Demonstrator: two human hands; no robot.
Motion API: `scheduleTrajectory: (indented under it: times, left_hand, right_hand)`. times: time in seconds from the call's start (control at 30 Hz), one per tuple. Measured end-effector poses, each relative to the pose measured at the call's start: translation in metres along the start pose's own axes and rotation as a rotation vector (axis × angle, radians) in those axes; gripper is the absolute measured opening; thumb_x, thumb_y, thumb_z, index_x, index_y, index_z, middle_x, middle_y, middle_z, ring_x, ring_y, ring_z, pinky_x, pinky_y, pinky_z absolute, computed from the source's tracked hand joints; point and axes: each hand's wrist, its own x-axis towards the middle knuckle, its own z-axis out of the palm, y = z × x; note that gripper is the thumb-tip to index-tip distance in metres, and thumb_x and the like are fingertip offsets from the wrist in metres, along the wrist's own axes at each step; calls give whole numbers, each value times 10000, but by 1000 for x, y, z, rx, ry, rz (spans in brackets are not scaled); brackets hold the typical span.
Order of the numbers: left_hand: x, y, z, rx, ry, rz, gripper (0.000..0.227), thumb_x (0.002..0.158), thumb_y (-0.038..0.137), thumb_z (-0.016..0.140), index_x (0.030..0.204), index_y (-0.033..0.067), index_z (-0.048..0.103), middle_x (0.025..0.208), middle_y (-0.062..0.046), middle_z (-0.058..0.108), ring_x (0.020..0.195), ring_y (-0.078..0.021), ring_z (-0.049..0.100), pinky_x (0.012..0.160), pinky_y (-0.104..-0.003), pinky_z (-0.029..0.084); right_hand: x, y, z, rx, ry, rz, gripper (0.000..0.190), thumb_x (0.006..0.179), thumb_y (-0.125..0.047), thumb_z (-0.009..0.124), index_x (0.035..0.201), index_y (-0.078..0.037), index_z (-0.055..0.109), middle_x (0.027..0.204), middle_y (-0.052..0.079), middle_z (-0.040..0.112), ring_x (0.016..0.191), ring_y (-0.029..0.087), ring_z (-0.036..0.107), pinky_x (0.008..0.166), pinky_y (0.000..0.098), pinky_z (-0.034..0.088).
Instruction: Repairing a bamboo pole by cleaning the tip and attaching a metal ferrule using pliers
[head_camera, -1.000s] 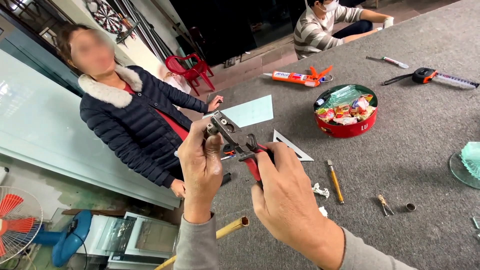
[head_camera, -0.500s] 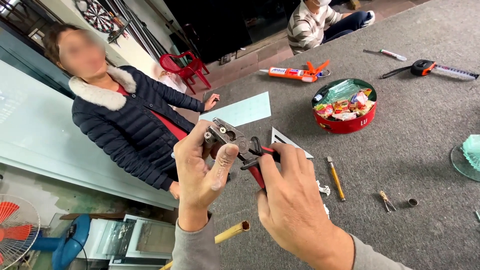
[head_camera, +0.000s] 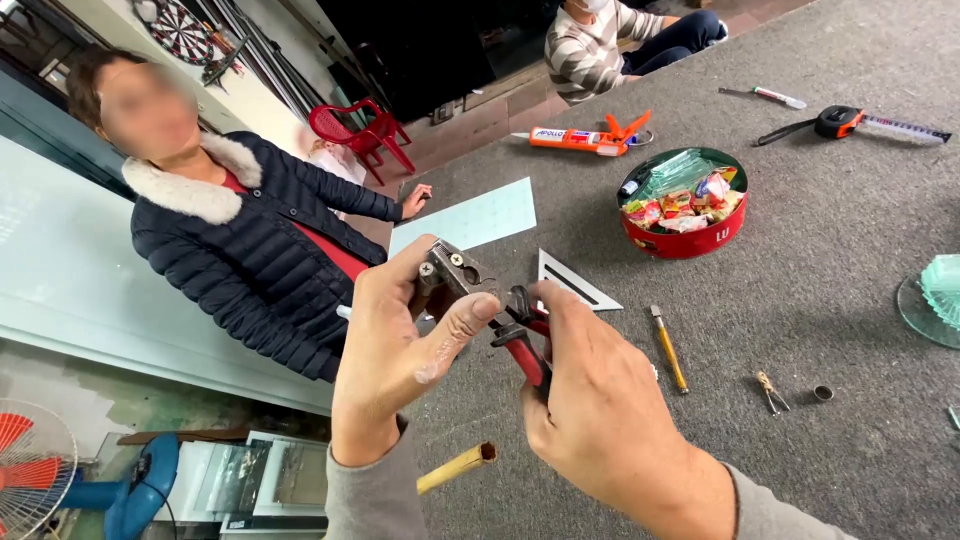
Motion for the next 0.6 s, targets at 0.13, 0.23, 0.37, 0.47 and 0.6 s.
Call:
scheduleTrajectory:
  times: [0.13,0.23,0.37,0.47,0.6]
  left_hand:
    - [0,-6,4,-121,-7,17,476,973,435,800,807,149,458,663,75,392,644,-32,323,542,-245,256]
    - [0,-12,12,-104,42,71,474,976,474,780,817,141,483,717,76,374,687,-42,302,575,-252,244]
    - [0,-14,17,-55,89,103,522,973,536,749,805,140,454,699,83,336,676,-45,260,576,-257,208]
    - [-2,-14,17,-31,107,114,502,984,518,746,809,133,477,700,79,336,669,-45,263,576,-257,202]
    - [-1,-19,19,-8,114,97,507,978,539,743,803,131,498,685,79,361,663,-48,273,576,-267,216]
  right_hand:
    - [3,5,0,3,-221,160,439,737,-204,702,1140,-163,532,950,56,720,855,407,681,734,527,528]
    - [5,9,-4,31,-297,212,339,743,-213,692,1001,-185,474,801,24,670,740,400,611,693,494,476]
    - [6,13,-3,89,-309,228,339,711,-172,672,940,-171,422,717,20,595,661,379,506,668,456,425]
    - [9,11,-4,92,-357,257,329,719,-170,686,926,-178,430,680,11,550,614,329,496,637,450,405]
    - [10,10,-5,135,-377,299,325,692,-160,685,900,-170,436,654,22,517,609,335,438,630,455,367]
